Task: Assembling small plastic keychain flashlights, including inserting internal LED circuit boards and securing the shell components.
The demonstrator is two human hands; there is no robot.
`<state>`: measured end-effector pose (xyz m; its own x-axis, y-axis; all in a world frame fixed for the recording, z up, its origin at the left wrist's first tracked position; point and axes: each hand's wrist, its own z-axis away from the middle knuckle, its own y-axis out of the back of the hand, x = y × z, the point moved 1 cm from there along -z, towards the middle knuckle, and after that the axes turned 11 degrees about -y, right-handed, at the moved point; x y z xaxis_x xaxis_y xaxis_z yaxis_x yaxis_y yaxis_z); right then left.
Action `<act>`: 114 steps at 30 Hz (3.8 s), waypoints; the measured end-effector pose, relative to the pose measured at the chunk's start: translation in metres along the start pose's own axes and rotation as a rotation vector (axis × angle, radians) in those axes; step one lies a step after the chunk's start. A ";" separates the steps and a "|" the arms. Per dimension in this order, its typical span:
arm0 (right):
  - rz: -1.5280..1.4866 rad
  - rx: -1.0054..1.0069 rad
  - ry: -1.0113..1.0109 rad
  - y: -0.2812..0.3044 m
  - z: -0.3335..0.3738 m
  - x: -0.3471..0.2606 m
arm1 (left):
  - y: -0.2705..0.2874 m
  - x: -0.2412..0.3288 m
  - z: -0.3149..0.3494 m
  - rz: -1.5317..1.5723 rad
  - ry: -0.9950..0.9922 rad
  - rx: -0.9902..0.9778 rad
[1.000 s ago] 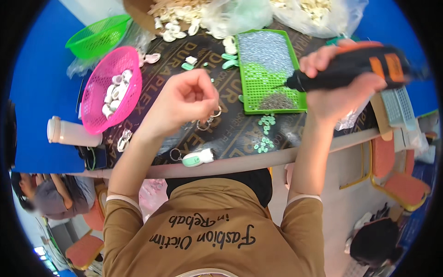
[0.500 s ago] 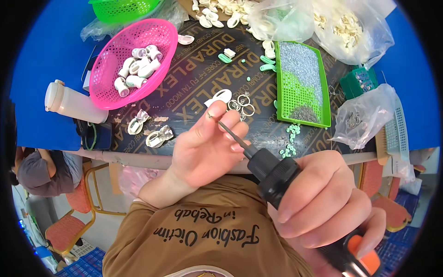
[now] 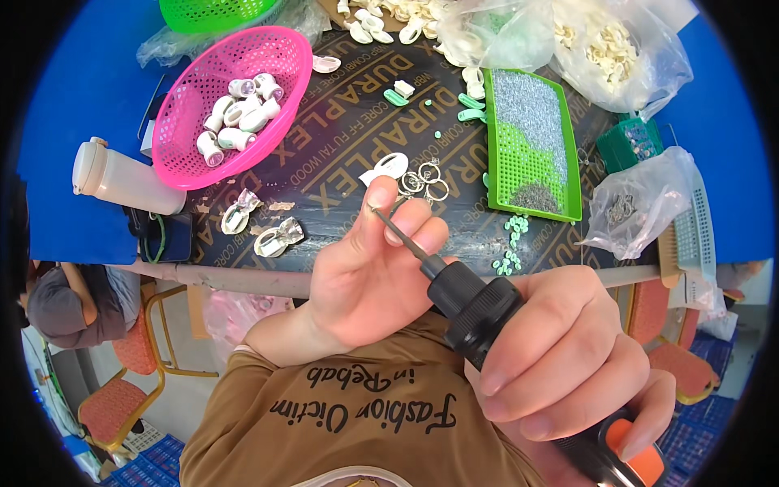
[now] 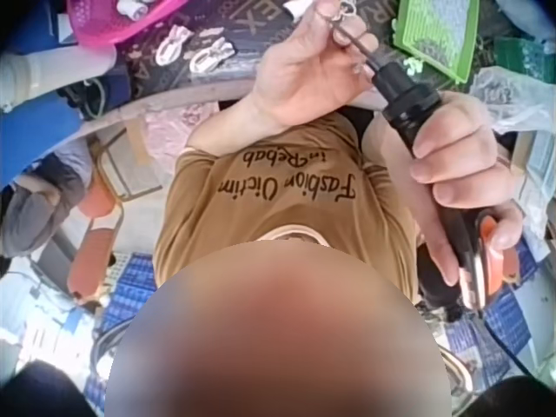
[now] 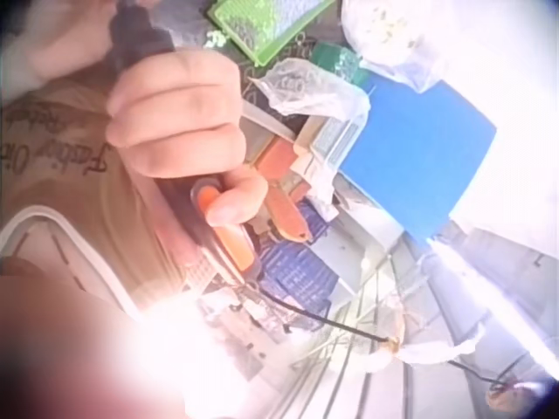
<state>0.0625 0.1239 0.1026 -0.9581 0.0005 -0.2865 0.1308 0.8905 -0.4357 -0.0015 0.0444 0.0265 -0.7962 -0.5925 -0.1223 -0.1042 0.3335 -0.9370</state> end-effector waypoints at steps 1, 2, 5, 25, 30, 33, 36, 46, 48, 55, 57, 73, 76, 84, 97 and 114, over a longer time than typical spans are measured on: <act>-0.001 0.001 0.004 0.000 0.000 -0.001 | 0.000 -0.001 0.001 -0.003 -0.001 -0.003; -0.010 0.010 0.006 0.000 0.000 0.000 | 0.000 -0.001 0.000 -0.001 -0.002 0.002; -0.021 0.009 0.013 0.001 -0.002 0.000 | 0.001 -0.002 -0.002 -0.017 0.000 -0.015; 0.182 0.032 -0.205 0.045 -0.005 -0.025 | 0.020 0.068 0.039 -1.345 -0.173 0.091; 0.227 -0.077 -0.483 0.060 -0.001 -0.021 | 0.029 0.078 0.046 -2.271 -0.188 -0.456; 0.160 -0.348 -0.685 0.060 0.001 -0.008 | 0.033 0.067 0.048 -2.280 -0.167 -0.573; 0.115 -0.141 -0.787 0.062 0.014 -0.011 | 0.035 0.063 0.052 -2.297 -0.170 -0.663; 0.184 -0.491 -0.874 0.057 0.017 0.004 | 0.044 0.059 0.056 -2.352 -0.164 -0.803; 0.164 -0.453 -0.872 0.050 0.021 0.007 | 0.045 0.059 0.054 -2.334 -0.179 -0.802; 0.257 -0.319 -0.854 0.029 0.032 0.008 | 0.046 0.064 0.055 -2.291 -0.167 -0.839; 0.178 -0.289 -0.831 0.042 0.039 0.009 | 0.045 0.064 0.055 -2.287 -0.175 -0.840; 0.115 -0.213 -0.814 0.042 0.048 0.015 | 0.044 0.060 0.053 -2.272 -0.214 -0.758; 0.132 -0.227 -0.798 0.038 0.047 0.016 | 0.044 0.060 0.053 -2.268 -0.215 -0.763; 0.105 -0.196 -0.882 0.042 0.046 0.019 | 0.045 0.060 0.054 -2.275 -0.223 -0.757; 0.092 -0.294 -0.860 0.038 0.049 0.025 | 0.046 0.061 0.055 -2.245 -0.187 -0.741; 0.409 0.070 -0.451 0.121 -0.011 0.003 | 0.040 0.060 0.048 -2.231 -0.200 -0.728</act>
<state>0.0731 0.2363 0.0583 -0.6266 0.1298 -0.7684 0.4961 0.8269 -0.2649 -0.0251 -0.0132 -0.0338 0.8313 -0.2971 0.4697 -0.5458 -0.5957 0.5893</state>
